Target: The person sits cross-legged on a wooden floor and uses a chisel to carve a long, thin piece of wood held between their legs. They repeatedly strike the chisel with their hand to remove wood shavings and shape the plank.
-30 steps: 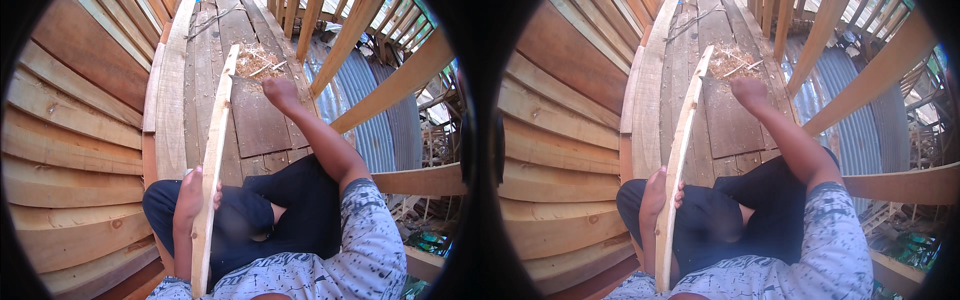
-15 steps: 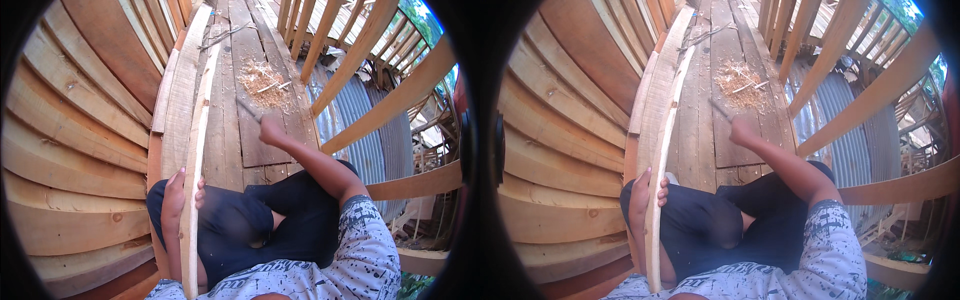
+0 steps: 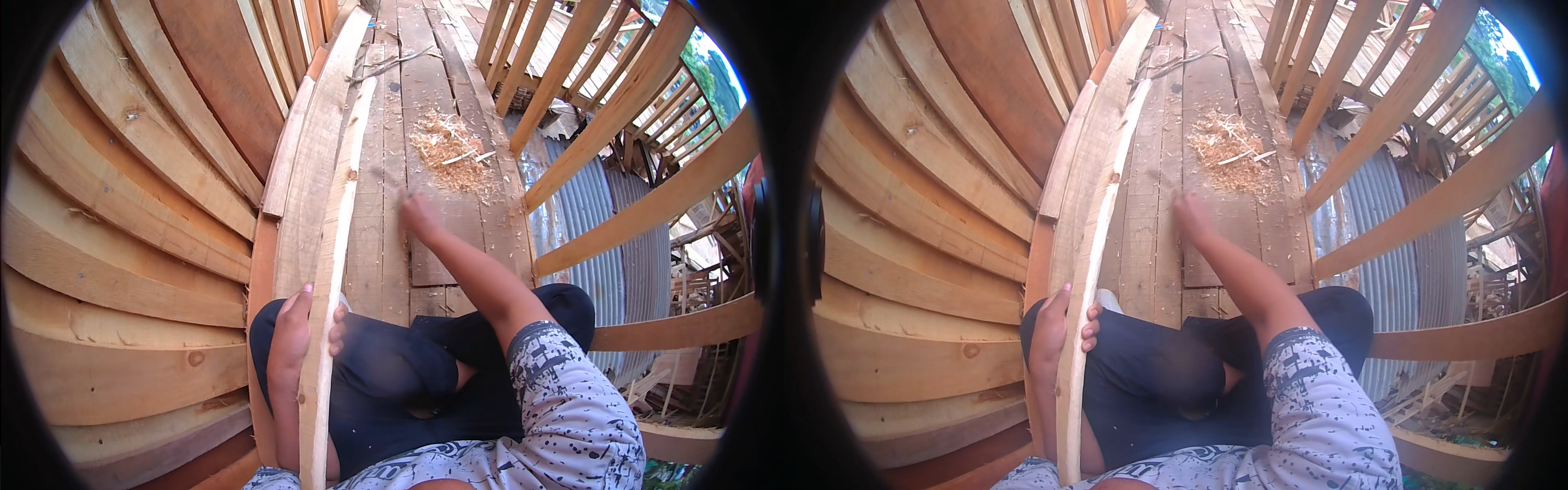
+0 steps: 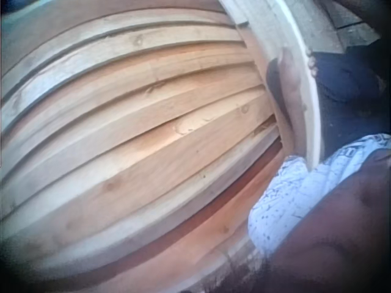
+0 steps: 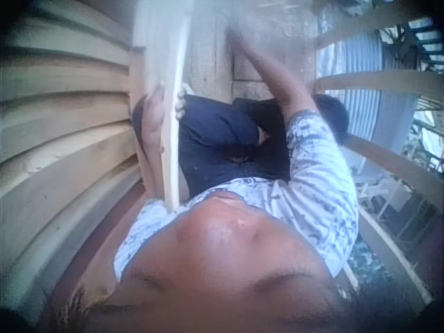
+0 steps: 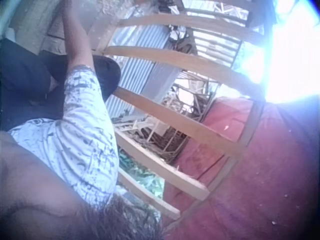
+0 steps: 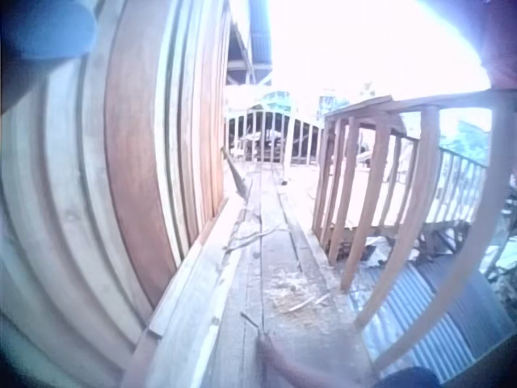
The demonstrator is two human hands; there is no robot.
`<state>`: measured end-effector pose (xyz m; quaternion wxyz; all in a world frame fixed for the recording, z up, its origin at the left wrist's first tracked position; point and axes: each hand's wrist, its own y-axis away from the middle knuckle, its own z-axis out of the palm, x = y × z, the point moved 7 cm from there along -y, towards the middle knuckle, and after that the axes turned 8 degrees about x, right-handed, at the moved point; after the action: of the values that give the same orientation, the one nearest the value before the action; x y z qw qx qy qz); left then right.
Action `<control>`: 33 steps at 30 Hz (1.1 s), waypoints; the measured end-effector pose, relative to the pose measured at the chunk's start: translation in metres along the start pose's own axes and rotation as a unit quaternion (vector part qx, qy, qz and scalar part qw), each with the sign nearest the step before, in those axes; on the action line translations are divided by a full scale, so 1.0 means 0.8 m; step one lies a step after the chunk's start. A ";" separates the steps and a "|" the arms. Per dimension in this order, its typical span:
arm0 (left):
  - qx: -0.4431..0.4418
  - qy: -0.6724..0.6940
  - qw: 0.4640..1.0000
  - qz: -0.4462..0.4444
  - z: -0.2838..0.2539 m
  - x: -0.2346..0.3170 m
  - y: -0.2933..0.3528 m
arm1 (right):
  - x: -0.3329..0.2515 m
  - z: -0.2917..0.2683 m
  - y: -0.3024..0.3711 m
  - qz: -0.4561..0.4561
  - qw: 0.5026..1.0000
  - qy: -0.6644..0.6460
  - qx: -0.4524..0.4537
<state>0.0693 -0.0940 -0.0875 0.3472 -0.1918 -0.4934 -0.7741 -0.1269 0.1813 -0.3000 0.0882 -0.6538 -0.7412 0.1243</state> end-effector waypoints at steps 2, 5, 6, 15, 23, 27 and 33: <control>0.002 0.012 1.000 -0.001 -0.007 -0.001 -0.002 | 0.022 -0.034 -0.003 0.204 0.976 0.042 0.068; -0.002 0.024 1.000 -0.004 -0.008 -0.003 -0.003 | -0.031 -0.054 -0.007 0.084 0.992 -0.092 0.019; -0.004 0.027 1.000 -0.006 -0.007 -0.003 -0.003 | -0.050 -0.057 -0.006 0.006 0.995 -0.100 0.001; -0.013 0.035 0.999 -0.016 0.003 -0.001 -0.007 | 0.009 -0.014 -0.031 0.168 0.981 -0.061 0.076; 0.001 0.020 1.000 -0.022 0.001 -0.003 -0.012 | 0.000 0.011 -0.059 0.137 0.990 0.034 -0.026; 0.017 0.027 0.999 -0.018 -0.010 -0.003 -0.012 | 0.003 -0.010 -0.080 0.240 0.966 -0.091 0.028; 0.011 0.023 0.999 -0.030 0.000 -0.004 -0.017 | 0.011 0.033 -0.088 0.145 0.984 -0.083 -0.054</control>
<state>0.0619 -0.0888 -0.0982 0.3369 -0.1551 -0.4997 -0.7828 -0.2027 0.1800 -0.3044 -0.0278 -0.7459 -0.6485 0.1493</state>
